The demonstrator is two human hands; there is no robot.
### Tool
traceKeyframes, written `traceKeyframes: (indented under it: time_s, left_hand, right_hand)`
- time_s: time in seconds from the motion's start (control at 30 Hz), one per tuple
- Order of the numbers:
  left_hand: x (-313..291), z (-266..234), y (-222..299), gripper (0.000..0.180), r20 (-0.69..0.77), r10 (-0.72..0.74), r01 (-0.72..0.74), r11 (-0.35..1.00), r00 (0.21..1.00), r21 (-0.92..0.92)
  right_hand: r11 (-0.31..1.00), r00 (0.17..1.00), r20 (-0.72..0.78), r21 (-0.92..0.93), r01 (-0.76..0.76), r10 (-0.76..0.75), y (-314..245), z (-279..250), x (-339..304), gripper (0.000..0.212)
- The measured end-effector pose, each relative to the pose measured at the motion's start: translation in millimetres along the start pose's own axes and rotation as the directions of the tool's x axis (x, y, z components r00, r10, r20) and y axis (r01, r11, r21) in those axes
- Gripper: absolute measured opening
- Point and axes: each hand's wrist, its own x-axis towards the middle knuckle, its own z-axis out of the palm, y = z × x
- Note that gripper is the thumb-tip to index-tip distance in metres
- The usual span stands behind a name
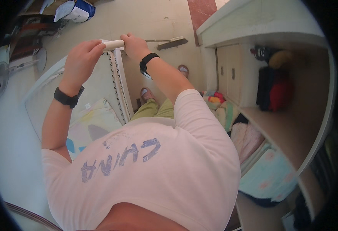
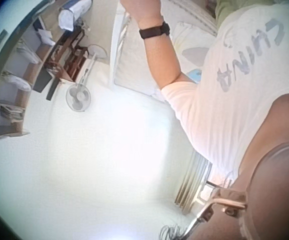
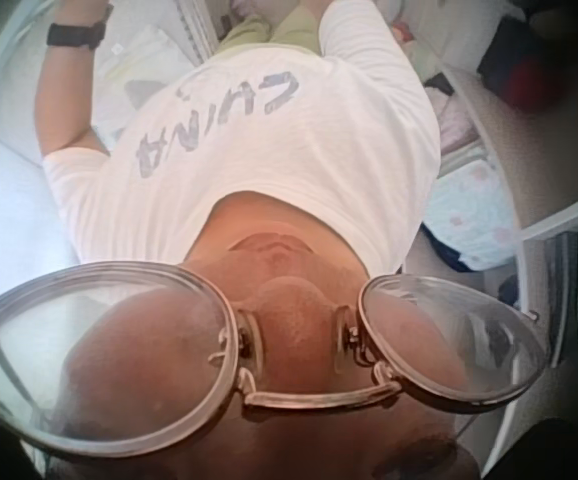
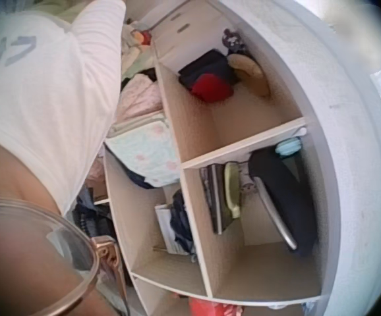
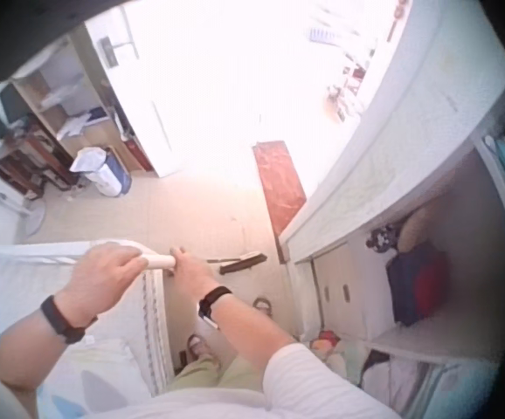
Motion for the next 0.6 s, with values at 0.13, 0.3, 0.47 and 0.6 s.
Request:
traceKeyframes:
  time_s: [0.13,0.3,0.47,0.6]
  left_hand:
    - [39,-7,33,0.027,-0.022,-0.131,0.128,0.985,0.991,-0.120]
    - [42,-26,71,0.057,-0.143,-0.133,0.058,0.898,0.981,-0.436]
    - [28,2,97,0.077,-0.040,-0.320,0.240,0.781,0.946,-0.576]
    - [22,52,125,0.075,0.525,-0.422,0.667,0.566,0.739,-0.484]
  right_hand:
    - [0.997,0.997,0.056,-0.050,0.061,-0.058,29,-42,10,0.013]
    - [0.985,0.970,0.197,-0.070,0.156,-0.140,36,-100,-43,0.015]
    - [0.946,0.913,0.255,0.014,0.325,-0.318,29,-151,-83,0.019]
    - [0.875,0.786,0.383,0.206,0.439,-0.485,29,-170,-96,0.014]
